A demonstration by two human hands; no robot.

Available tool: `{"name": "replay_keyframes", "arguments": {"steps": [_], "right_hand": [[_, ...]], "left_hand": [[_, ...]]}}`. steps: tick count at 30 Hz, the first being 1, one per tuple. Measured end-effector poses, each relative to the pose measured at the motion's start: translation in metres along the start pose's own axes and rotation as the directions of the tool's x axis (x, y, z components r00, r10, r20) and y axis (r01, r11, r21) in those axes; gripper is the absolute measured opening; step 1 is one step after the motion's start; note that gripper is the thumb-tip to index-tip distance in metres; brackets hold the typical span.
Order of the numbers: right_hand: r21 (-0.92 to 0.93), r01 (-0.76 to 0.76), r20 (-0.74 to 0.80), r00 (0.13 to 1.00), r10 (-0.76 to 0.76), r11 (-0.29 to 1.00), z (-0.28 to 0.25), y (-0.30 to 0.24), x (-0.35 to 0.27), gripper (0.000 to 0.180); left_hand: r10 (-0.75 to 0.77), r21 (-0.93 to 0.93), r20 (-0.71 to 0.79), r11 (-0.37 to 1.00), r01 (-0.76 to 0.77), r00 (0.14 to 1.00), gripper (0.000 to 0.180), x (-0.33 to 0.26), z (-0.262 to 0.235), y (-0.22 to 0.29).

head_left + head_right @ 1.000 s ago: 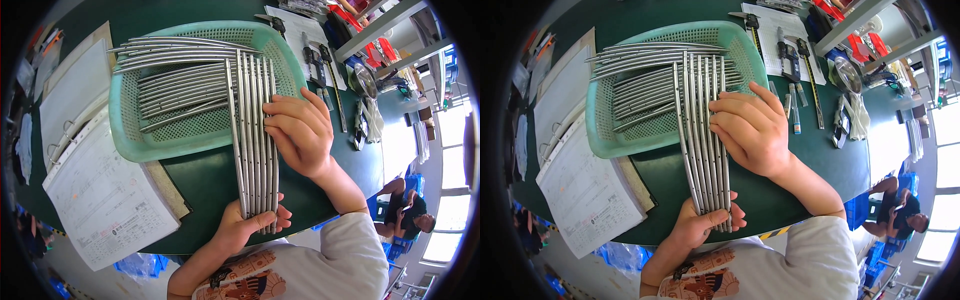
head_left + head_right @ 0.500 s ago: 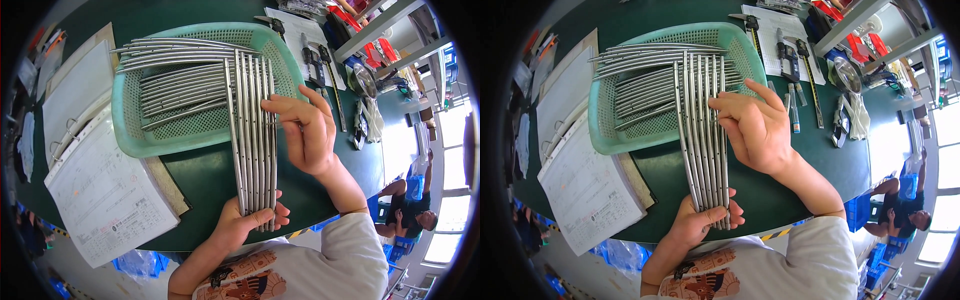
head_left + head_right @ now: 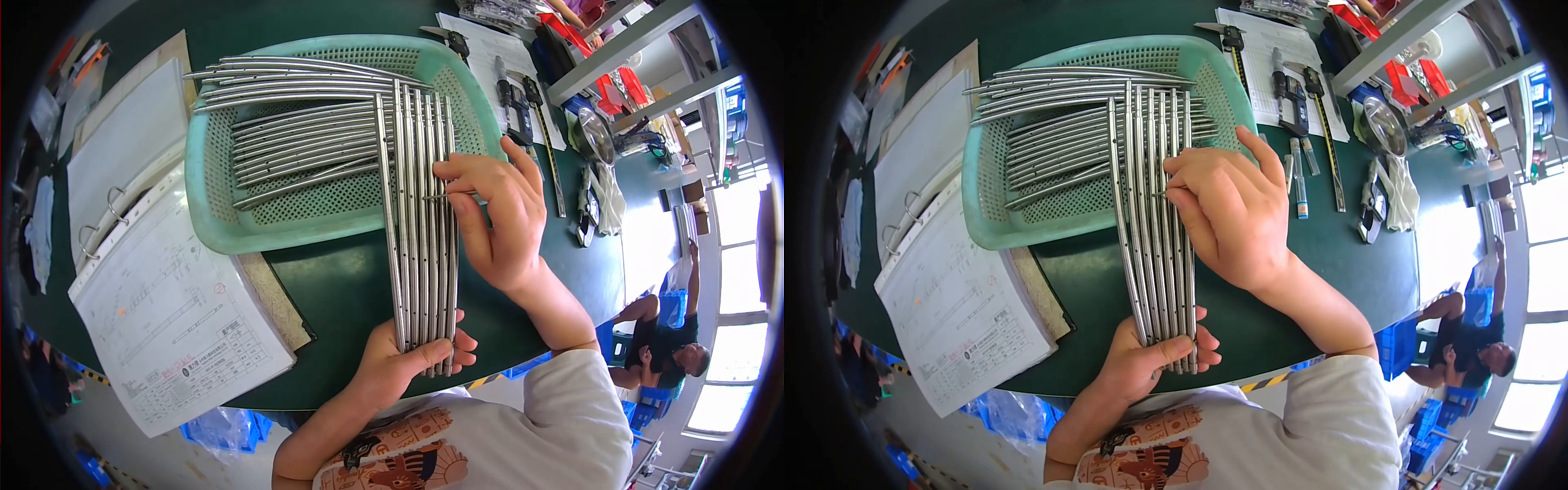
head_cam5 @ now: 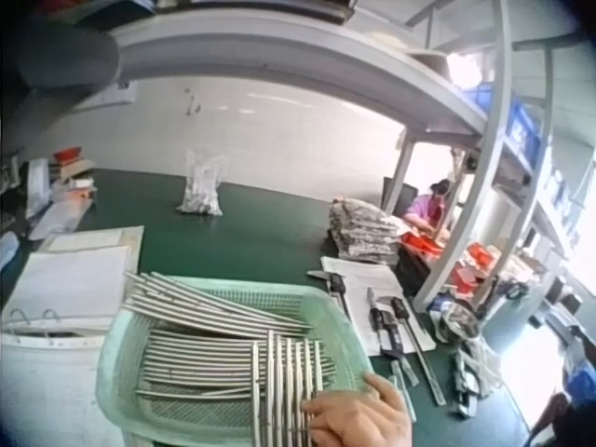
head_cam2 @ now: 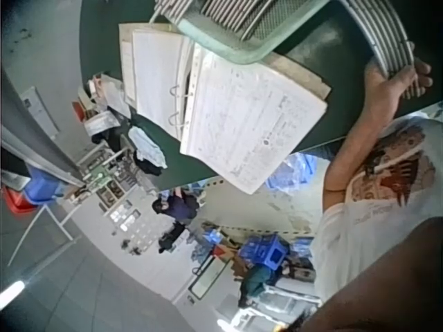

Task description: Inspecting metal rods for defects and checking small holes using a thin probe tool.

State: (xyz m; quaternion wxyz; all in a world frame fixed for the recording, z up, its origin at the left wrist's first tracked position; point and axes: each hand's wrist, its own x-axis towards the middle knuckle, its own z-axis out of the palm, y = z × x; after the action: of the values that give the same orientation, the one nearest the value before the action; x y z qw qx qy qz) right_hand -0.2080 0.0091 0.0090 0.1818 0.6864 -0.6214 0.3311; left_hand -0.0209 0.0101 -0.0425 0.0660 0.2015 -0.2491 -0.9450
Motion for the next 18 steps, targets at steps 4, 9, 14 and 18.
{"name": "replay_keyframes", "arguments": {"steps": [4, 9, 14, 18], "right_hand": [[-0.252, 0.09, -0.026, 0.995, -0.1, 0.964, -0.004, -0.014, 0.006, 0.012], [-0.199, 0.095, 0.086, 0.993, -0.079, 0.975, -0.01, -0.018, 0.013, 0.01], [-0.097, 0.088, 0.145, 0.987, -0.073, 0.991, -0.007, -0.006, 0.012, 0.017], [-0.114, 0.107, 0.152, 0.984, -0.089, 0.988, -0.006, -0.007, 0.011, 0.017]], "left_hand": [[0.0, 0.007, 0.031, 1.0, 0.0, 1.0, 0.038, 0.0, 0.002, -0.001], [0.042, 0.044, -0.006, 0.998, -0.041, 0.999, 0.037, 0.002, 0.006, -0.003], [0.024, 0.047, -0.026, 0.999, -0.023, 0.999, 0.042, 0.003, 0.006, -0.003], [0.038, 0.051, -0.019, 0.998, -0.037, 0.999, 0.042, 0.002, 0.006, -0.003]]}}
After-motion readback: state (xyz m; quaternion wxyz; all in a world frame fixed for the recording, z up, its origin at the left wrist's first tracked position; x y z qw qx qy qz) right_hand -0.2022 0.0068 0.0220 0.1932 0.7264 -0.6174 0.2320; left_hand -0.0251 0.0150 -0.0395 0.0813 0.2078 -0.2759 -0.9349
